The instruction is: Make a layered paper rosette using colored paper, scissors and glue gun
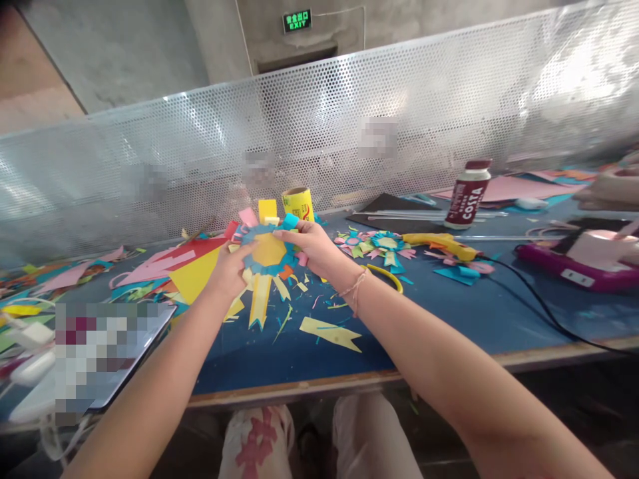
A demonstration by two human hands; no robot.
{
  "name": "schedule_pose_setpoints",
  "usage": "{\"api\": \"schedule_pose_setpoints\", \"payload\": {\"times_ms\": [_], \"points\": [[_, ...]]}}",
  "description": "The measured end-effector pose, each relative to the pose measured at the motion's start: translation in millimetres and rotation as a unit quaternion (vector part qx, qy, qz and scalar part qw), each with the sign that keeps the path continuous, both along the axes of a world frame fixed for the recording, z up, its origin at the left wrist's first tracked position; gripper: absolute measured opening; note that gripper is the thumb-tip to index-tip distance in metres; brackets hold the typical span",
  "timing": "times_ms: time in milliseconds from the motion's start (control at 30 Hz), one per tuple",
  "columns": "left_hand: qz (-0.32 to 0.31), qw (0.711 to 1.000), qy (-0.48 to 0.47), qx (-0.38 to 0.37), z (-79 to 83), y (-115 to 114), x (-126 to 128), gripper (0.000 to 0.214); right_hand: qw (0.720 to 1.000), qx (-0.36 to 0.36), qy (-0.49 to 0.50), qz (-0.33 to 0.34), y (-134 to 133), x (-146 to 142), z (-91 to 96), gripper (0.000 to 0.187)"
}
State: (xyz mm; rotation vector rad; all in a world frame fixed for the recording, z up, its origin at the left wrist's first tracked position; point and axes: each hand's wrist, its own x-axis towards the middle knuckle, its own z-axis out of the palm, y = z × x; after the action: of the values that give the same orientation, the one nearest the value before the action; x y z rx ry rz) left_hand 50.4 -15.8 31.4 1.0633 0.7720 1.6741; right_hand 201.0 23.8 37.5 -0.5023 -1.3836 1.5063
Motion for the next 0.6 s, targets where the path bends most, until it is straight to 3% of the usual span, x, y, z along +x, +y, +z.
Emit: {"api": "schedule_pose_setpoints", "payload": {"times_ms": [300, 600], "points": [[-0.032, 0.999, 0.003, -0.017, -3.7, 2.5, -2.2, 0.033, 1.000, 0.020, -0.014, -0.012, -0.3, 0.3, -1.4, 0.037], [0.031, 0.999, 0.001, 0.017, -10.2, 5.6, 4.3, 0.029, 0.999, 0.024, -0.005, -0.037, 3.7, -3.4, -8.9, 0.039]]}}
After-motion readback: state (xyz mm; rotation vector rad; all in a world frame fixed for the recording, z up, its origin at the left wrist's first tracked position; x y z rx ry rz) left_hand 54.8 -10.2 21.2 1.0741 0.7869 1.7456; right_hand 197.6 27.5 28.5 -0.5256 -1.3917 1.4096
